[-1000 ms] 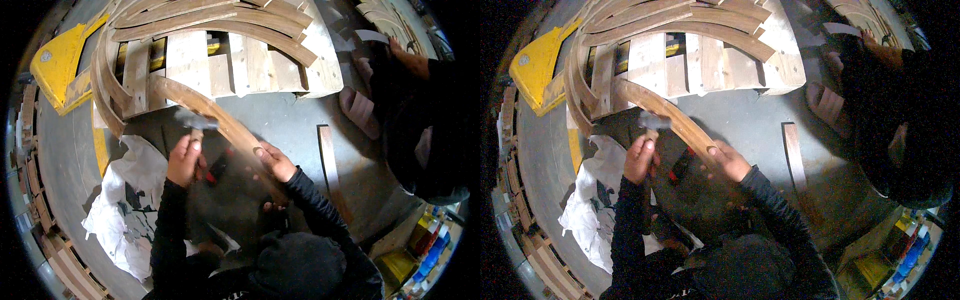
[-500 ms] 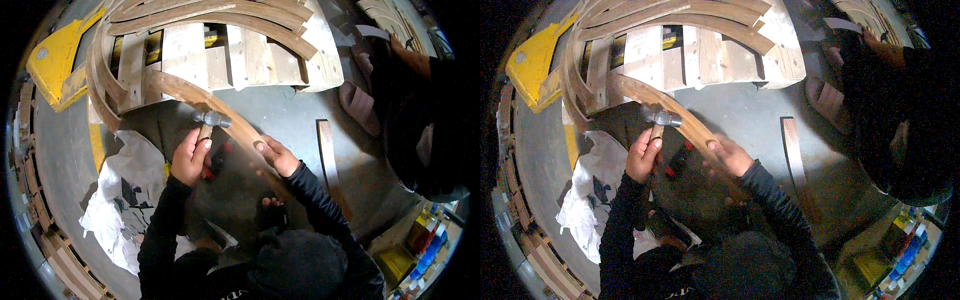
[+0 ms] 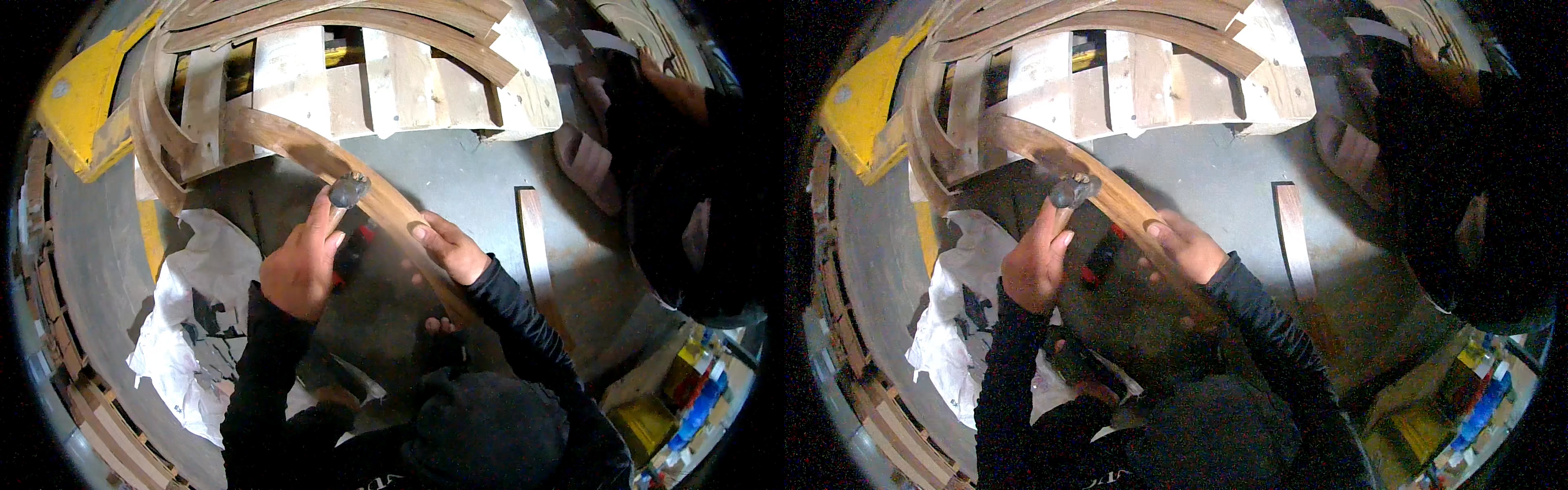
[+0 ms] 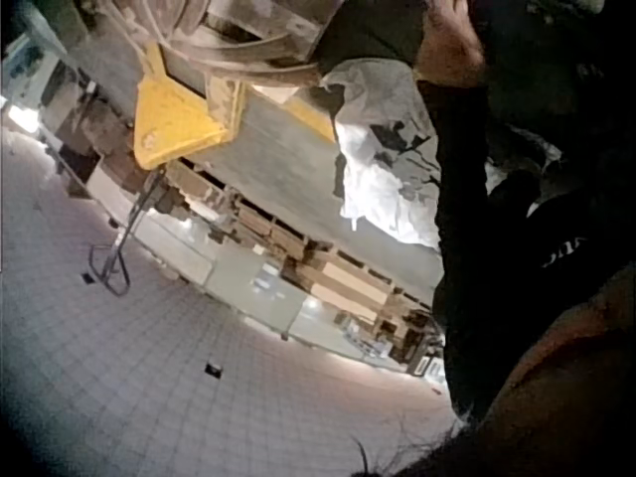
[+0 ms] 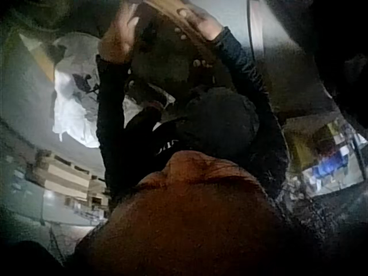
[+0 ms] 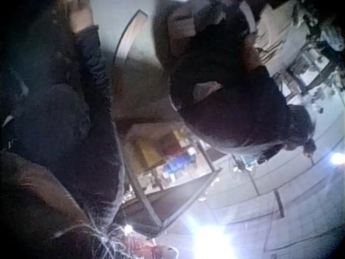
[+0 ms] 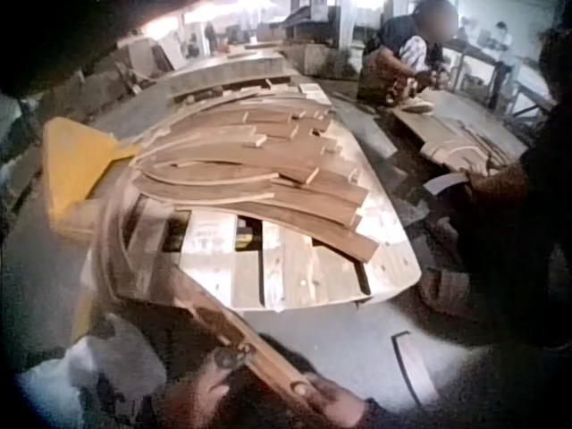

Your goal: The person refines the edges of curved wooden components using a hand scraper and a hammer, and trims excess material from the ends with a utility knife, while sitting on the floor of a woodworking workshop.

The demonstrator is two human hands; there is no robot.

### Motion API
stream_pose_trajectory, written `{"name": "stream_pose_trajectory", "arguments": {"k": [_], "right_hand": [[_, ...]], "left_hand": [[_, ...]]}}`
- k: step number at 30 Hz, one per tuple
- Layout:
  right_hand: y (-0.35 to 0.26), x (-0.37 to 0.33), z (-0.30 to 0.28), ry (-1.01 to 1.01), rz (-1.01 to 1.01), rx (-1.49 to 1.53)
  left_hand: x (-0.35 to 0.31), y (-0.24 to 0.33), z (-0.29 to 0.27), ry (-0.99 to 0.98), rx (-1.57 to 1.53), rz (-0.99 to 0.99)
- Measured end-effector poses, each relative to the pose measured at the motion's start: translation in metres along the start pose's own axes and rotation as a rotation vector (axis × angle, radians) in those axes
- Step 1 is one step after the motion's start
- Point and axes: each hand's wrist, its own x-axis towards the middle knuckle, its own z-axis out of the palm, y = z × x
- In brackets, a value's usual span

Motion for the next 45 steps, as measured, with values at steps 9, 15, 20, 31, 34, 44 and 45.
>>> {"name": "stream_pose_trajectory", "arguments": {"k": [9, 15, 20, 31, 34, 44, 45], "right_hand": [[-0.004, -0.003, 0.007, 0.016, -0.008, -0.021], [0.008, 0.002, 0.001, 0.041, -0.066, -0.047], [0.013, 0.006, 0.001, 0.041, -0.063, -0.071], [-0.002, -0.004, 0.012, -0.075, -0.009, 0.185], [-0.007, -0.006, 0.016, -0.076, -0.047, 0.193], [-0.006, -0.003, 0.014, -0.027, -0.002, 0.099], [-0.005, -0.001, 0.013, -0.026, -0.006, 0.079]], "left_hand": [[-0.005, -0.001, -0.009, -0.072, 0.172, 0.105], [-0.009, 0.002, 0.003, -0.07, 0.3, 0.403], [-0.01, 0.004, 0.0, -0.15, 0.283, 0.388], [0.002, -0.011, -0.008, 0.149, 0.065, 0.152], [-0.003, -0.004, -0.015, 0.0, 0.122, 0.05], [0.001, 0.002, -0.016, 0.006, 0.122, 0.074], [0.001, 0.0, -0.014, -0.049, 0.154, 0.041]]}}
